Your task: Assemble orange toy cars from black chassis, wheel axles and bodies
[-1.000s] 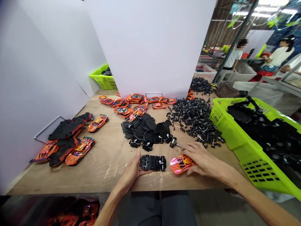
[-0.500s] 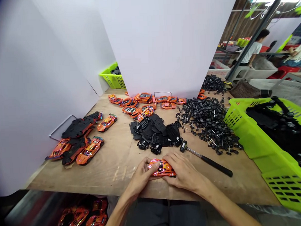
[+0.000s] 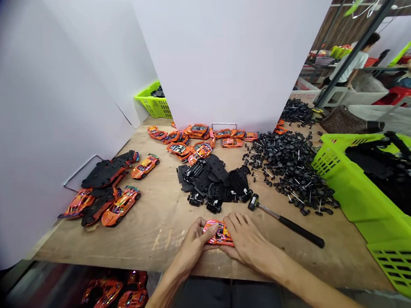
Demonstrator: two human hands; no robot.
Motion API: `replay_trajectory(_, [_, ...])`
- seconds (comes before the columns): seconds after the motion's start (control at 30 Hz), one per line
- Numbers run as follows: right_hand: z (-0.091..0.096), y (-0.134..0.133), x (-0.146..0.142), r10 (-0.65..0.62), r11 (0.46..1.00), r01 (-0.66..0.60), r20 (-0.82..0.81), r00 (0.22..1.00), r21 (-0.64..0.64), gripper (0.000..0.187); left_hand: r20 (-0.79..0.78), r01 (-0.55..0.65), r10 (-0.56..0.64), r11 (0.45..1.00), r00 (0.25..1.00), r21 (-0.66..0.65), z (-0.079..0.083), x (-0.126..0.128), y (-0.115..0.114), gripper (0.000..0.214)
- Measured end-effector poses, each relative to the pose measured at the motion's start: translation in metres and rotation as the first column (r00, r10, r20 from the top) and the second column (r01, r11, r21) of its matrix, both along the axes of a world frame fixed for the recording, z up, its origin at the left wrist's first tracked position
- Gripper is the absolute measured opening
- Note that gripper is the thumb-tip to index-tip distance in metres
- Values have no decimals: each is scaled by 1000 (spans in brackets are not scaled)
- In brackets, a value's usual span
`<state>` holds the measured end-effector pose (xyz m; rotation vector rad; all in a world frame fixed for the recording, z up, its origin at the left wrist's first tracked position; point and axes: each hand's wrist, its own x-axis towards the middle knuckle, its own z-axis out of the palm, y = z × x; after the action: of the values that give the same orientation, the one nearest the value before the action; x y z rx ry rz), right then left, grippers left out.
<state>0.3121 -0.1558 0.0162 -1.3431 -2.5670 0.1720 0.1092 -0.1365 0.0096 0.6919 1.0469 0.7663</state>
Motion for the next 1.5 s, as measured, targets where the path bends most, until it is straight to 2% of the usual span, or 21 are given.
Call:
replay_trajectory(0.17, [1,5,3,61,998,-61,12,998,7,58,12,25,-25,999,1000,-44,8,-2,4,58])
replay_trajectory(0.4, [1,3,-3,24,1000,-24,18,1000,-20,59,-36,-56,55,998,998,-34,0,4,2,55])
replay_trajectory(0.5, [12,5,5,20,990,-34,-104,994,-136,60,-29,-67,68,997,997,31,-1,4,-3,52])
replay_trajectory(0.57, [18,4,14,-59,968,-12,-275,960,-250,57,-36,-64,70,985,997,157,-2,3,-6,47])
replay_trajectory(0.63, [18,-2,24,-234,925,47,-468,852,-377,47,-45,-24,39,953,998,301,-3,1,-9,42])
replay_trajectory(0.7, [11,-11,31,-397,875,89,-601,693,-476,37,-86,85,-55,912,995,400,-4,0,-11,37])
replay_trajectory(0.73, [6,-16,33,-440,859,88,-640,630,-504,35,-125,159,-115,886,985,435,-4,1,-12,34])
replay_trajectory(0.8, [-3,-25,35,-459,852,65,-684,567,-519,32,-238,305,-212,818,948,488,-3,3,-12,33])
replay_trajectory(0.87, [-8,-30,35,-438,864,40,-710,551,-502,28,-330,380,-230,763,915,522,-3,7,-12,33])
replay_trajectory(1.0, [-7,-31,34,-429,866,9,-733,527,-501,24,-417,366,-117,721,901,588,-6,17,-13,26])
replay_trajectory(1.1, [-7,-29,32,-451,850,-11,-739,501,-526,22,-444,377,-82,673,893,636,-8,18,-15,26])
replay_trajectory(1.23, [-9,-29,23,-469,867,73,-759,452,-492,20,-479,436,-105,614,871,658,-2,14,-13,26])
replay_trajectory(1.33, [-9,-31,16,-467,879,128,-773,429,-460,20,-570,538,-116,522,814,662,6,14,-8,28])
replay_trajectory(1.43, [-11,-32,15,-474,876,146,-765,435,-460,22,-682,627,-18,412,731,661,10,23,-2,29])
replay_trajectory(1.5, [-16,-32,18,-497,863,154,-757,425,-480,29,-732,660,48,396,680,639,9,31,0,21])
